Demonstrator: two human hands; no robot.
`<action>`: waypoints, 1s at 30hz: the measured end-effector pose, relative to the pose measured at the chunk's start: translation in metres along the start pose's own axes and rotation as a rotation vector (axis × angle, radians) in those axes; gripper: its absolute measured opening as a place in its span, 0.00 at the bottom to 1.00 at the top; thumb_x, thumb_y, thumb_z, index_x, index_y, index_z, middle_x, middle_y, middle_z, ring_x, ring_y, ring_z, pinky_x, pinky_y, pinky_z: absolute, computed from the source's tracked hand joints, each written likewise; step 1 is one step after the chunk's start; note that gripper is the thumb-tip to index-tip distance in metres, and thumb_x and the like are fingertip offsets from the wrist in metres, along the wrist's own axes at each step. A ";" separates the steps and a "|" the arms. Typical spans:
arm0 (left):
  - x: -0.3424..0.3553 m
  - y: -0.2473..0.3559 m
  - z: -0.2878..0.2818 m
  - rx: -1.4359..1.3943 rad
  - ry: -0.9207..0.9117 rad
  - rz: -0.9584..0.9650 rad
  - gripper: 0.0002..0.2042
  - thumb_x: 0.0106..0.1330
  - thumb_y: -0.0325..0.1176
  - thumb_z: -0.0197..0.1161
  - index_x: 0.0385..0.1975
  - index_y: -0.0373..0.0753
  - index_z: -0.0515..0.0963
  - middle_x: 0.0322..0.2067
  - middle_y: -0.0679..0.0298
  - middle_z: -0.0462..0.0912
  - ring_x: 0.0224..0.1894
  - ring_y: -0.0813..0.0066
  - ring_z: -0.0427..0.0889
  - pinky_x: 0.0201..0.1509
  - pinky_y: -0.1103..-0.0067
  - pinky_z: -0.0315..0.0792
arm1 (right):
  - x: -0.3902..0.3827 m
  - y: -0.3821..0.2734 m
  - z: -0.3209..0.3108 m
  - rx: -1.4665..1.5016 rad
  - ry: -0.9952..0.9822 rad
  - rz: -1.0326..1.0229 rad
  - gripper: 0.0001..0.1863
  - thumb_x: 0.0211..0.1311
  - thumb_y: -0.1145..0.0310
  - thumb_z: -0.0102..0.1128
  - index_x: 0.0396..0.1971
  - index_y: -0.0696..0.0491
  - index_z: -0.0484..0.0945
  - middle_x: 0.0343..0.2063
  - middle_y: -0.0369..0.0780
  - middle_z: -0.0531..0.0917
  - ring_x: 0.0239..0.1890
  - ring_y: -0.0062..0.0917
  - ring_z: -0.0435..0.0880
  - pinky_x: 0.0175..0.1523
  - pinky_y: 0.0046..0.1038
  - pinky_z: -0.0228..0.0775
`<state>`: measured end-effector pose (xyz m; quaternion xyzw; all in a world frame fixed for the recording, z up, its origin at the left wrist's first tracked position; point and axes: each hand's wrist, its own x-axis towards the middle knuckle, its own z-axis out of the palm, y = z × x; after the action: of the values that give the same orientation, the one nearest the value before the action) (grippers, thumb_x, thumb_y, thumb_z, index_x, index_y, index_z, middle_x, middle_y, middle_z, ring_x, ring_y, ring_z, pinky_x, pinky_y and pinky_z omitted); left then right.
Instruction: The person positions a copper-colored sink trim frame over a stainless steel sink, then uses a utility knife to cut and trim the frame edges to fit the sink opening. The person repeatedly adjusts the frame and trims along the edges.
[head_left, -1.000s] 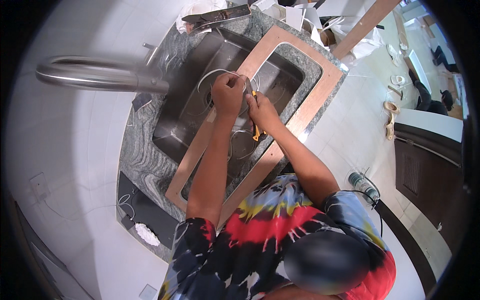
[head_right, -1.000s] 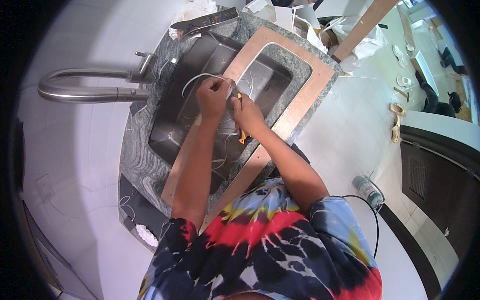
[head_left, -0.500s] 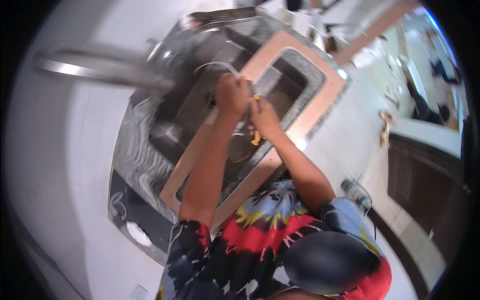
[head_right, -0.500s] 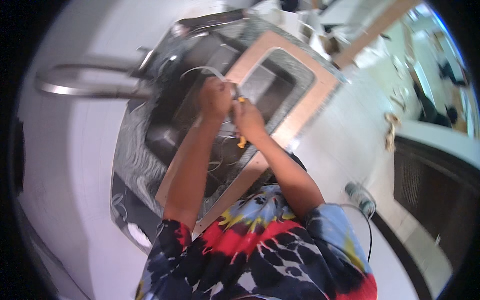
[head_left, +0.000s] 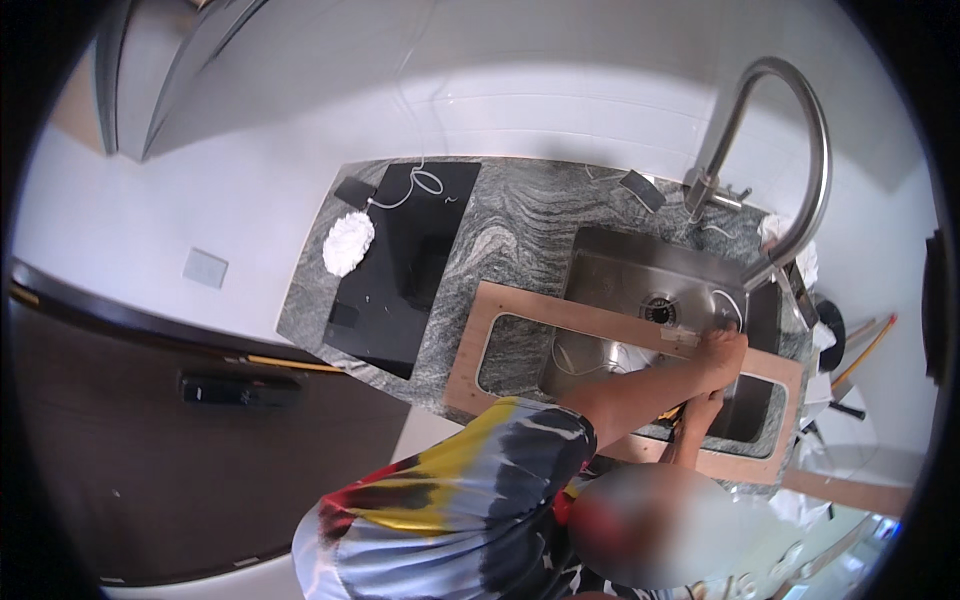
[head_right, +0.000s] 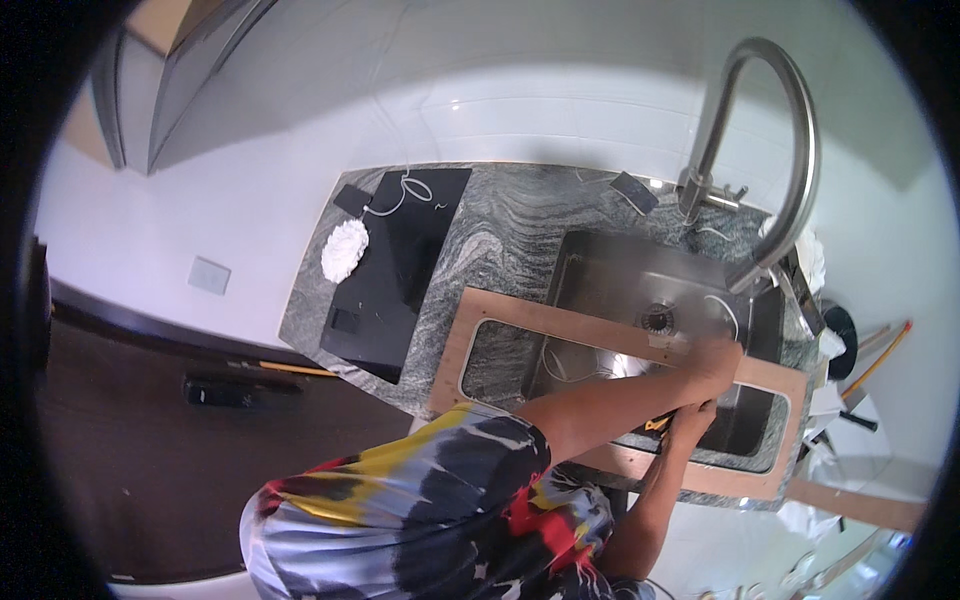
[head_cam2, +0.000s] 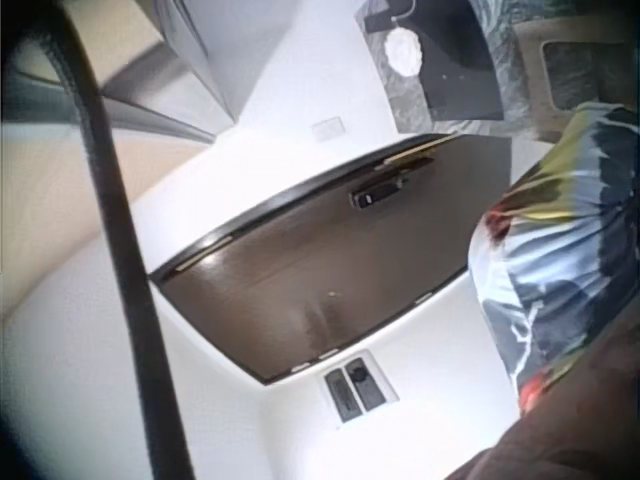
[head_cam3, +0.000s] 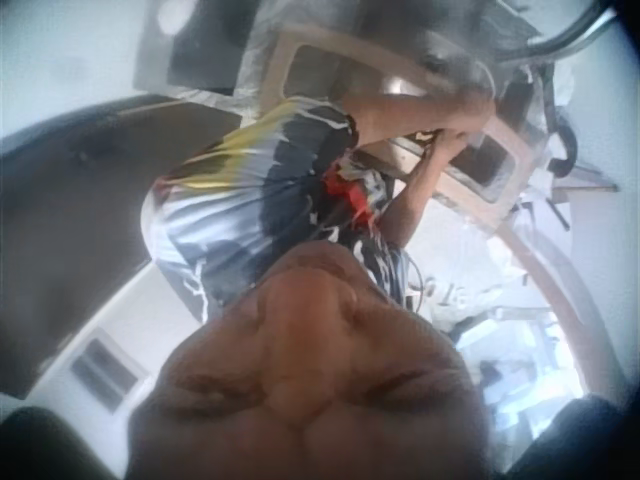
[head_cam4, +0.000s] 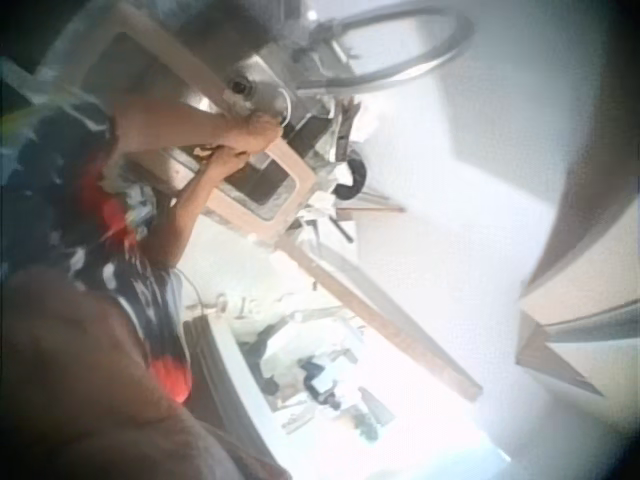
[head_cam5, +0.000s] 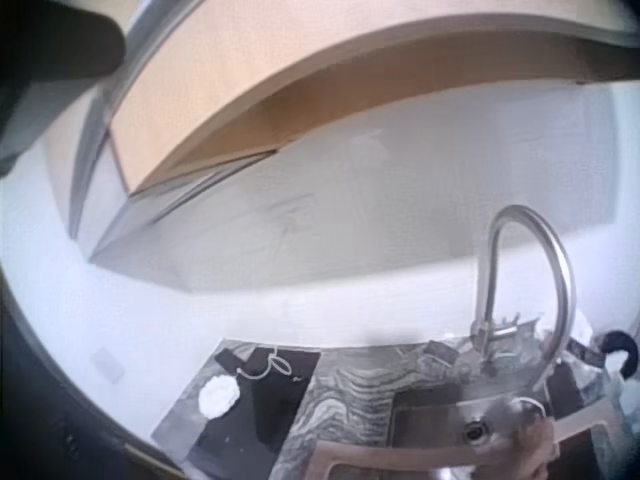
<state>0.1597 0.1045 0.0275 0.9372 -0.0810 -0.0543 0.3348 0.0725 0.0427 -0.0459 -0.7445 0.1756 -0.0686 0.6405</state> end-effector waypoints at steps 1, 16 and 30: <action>-0.001 -0.004 0.005 -0.002 0.001 -0.005 0.09 0.53 0.24 0.61 0.33 0.32 0.83 0.44 0.48 0.81 0.47 0.52 0.84 0.52 0.57 0.74 | 0.000 0.006 -0.002 0.020 -0.028 0.021 0.16 0.66 0.68 0.58 0.46 0.64 0.74 0.37 0.44 0.82 0.40 0.24 0.80 0.44 0.27 0.73; 0.008 0.006 0.047 0.221 0.028 -0.181 0.13 0.48 0.31 0.69 0.36 0.38 0.86 0.41 0.57 0.84 0.46 0.60 0.84 0.54 0.53 0.70 | 0.000 0.007 -0.025 0.022 -0.262 0.082 0.23 0.66 0.64 0.59 0.55 0.64 0.73 0.49 0.45 0.81 0.44 0.28 0.81 0.47 0.32 0.75; 0.015 -0.033 -0.017 0.231 -0.068 0.216 0.06 0.53 0.35 0.66 0.25 0.40 0.85 0.25 0.54 0.83 0.31 0.53 0.85 0.38 0.61 0.78 | -0.027 -0.061 0.008 0.201 -0.048 0.418 0.18 0.76 0.58 0.44 0.38 0.60 0.70 0.18 0.40 0.76 0.14 0.23 0.77 0.16 0.28 0.72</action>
<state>0.1807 0.1373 0.0191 0.9530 -0.1980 -0.0400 0.2259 0.0603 0.0671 0.0156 -0.6258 0.3029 0.0664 0.7157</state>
